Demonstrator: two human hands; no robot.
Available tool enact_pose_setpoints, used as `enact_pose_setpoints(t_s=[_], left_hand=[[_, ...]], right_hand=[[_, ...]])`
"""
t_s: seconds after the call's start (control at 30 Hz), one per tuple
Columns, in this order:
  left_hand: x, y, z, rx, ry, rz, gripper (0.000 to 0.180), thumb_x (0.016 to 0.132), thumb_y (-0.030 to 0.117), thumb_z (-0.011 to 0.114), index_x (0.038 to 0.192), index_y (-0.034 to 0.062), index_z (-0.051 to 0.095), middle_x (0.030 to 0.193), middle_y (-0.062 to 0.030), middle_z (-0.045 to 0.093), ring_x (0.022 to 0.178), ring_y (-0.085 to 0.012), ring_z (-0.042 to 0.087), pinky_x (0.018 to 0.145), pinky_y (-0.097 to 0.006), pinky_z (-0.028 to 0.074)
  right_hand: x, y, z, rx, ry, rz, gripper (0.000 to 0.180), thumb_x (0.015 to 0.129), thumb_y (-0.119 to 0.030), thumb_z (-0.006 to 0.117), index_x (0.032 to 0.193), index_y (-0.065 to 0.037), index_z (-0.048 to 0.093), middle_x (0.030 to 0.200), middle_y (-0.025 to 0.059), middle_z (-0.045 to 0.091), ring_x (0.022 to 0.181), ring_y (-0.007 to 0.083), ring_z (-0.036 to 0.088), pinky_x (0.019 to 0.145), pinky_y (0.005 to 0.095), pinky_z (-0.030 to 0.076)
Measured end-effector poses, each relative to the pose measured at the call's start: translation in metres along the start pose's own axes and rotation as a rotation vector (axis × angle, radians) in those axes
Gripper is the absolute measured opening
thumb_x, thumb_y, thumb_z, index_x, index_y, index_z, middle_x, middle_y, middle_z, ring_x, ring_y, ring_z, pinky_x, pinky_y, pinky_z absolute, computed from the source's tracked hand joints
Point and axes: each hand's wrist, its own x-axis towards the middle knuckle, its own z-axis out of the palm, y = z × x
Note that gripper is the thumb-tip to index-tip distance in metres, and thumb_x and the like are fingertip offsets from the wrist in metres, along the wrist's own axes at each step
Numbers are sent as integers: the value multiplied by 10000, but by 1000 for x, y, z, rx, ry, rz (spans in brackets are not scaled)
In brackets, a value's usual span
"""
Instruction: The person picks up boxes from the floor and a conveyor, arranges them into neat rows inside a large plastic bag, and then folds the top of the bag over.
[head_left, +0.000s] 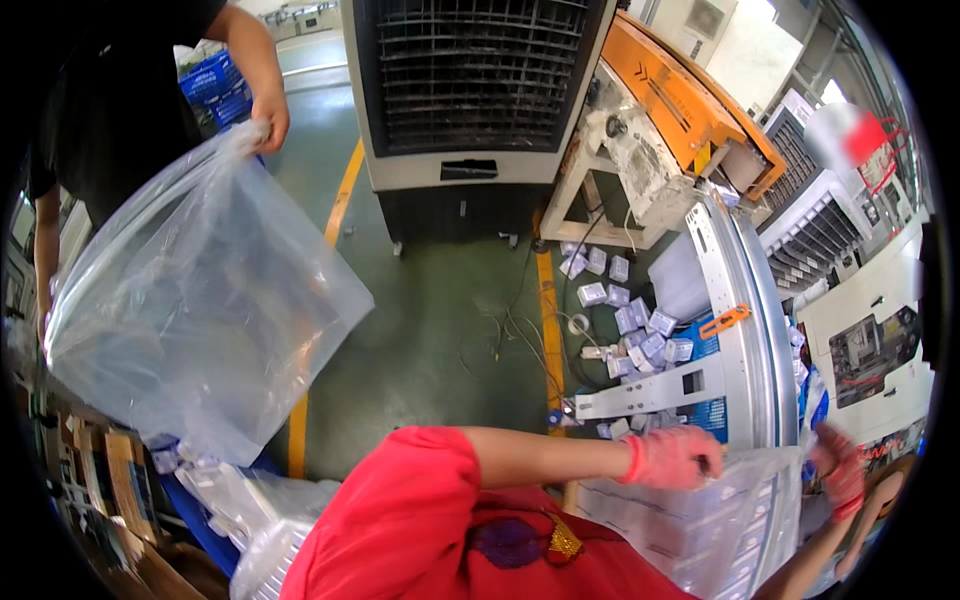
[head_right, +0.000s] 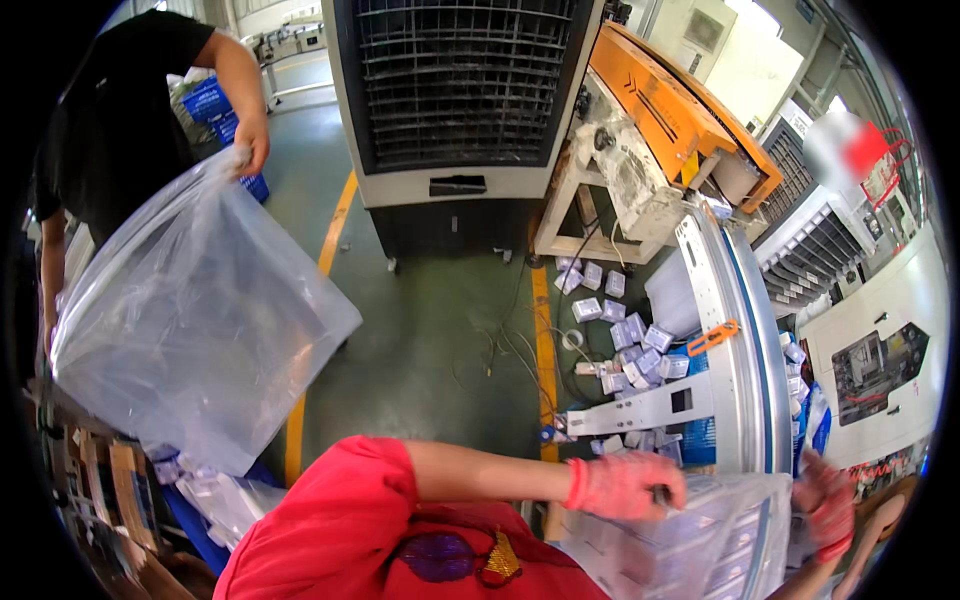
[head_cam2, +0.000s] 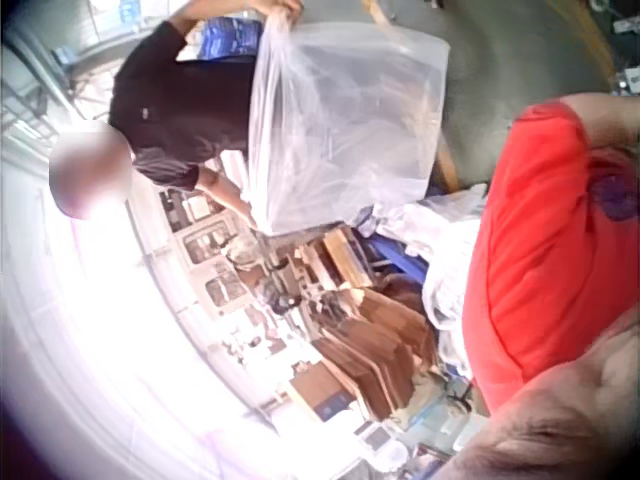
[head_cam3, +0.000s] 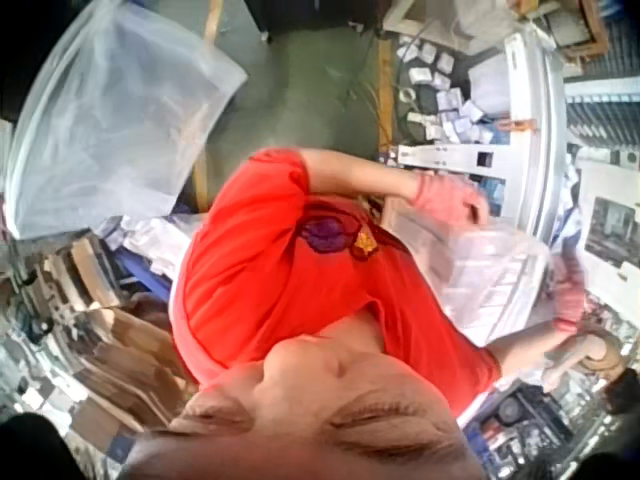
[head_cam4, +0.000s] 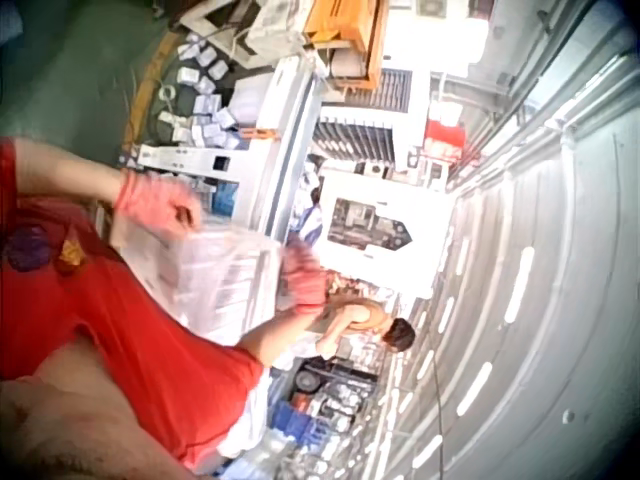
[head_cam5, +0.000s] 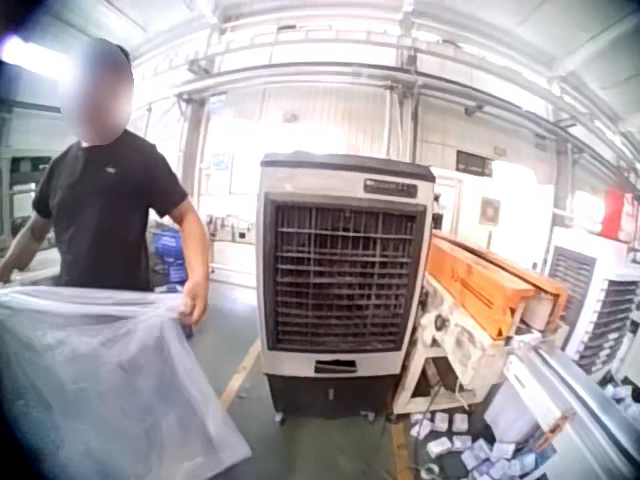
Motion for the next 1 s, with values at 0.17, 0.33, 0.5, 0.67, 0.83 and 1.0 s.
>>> enact_pose_setpoints(t_s=[0.17, 0.33, 0.5, 0.67, 0.83, 1.0], left_hand=[[-90, 13, -134, 315, -62, -430, 193, 729, 169, 545, 909, 102, 553, 862, -62, 559, 812, -207, 539, 718, -293, 426], [-138, 15, -247, 269, 45, -564, 228, 752, 214, 529, 943, 91, 550, 863, -84, 569, 828, -221, 539, 725, -302, 423], [-171, -15, -354, 285, 44, -700, 297, 784, 261, 511, 1022, 85, 524, 956, -99, 553, 916, -223, 516, 801, -296, 394], [-209, -52, -497, 481, 73, -928, 376, 758, 321, 512, 1064, 102, 512, 999, -106, 549, 945, -234, 511, 830, -303, 386], [-309, -82, -676, 697, 515, -1266, 370, 701, 298, 480, 1013, 111, 552, 1016, -116, 548, 974, -271, 499, 839, -332, 388], [-442, -121, -803, 523, 923, -1617, 291, 666, 244, 492, 859, 59, 608, 891, -129, 591, 847, -275, 564, 735, -359, 437]], right_hand=[[104, -147, 38, -61, -45, -140, 432, 720, -264, 616, 1061, -27, 496, 947, 113, 561, 840, 195, 551, 749, 277, 425], [208, -176, 188, -367, -203, -649, 444, 728, -430, 543, 968, -56, 544, 921, 88, 576, 781, 240, 562, 677, 295, 451], [286, -220, 332, -376, -897, -516, 543, 778, -496, 408, 1137, -90, 447, 1109, 102, 492, 1005, 246, 479, 848, 314, 382], [383, -228, 488, -288, -1054, -758, 540, 772, -478, 420, 1112, -60, 461, 1096, 148, 485, 988, 291, 475, 855, 340, 369], [468, -351, 598, -414, -1156, -573, 603, 743, -536, 419, 1139, -82, 451, 1152, 129, 457, 1051, 269, 442, 886, 332, 344], [550, -424, 647, -25, -1062, -506, 512, 786, -479, 407, 1109, -88, 478, 1094, 104, 504, 1032, 258, 455, 878, 314, 354]])
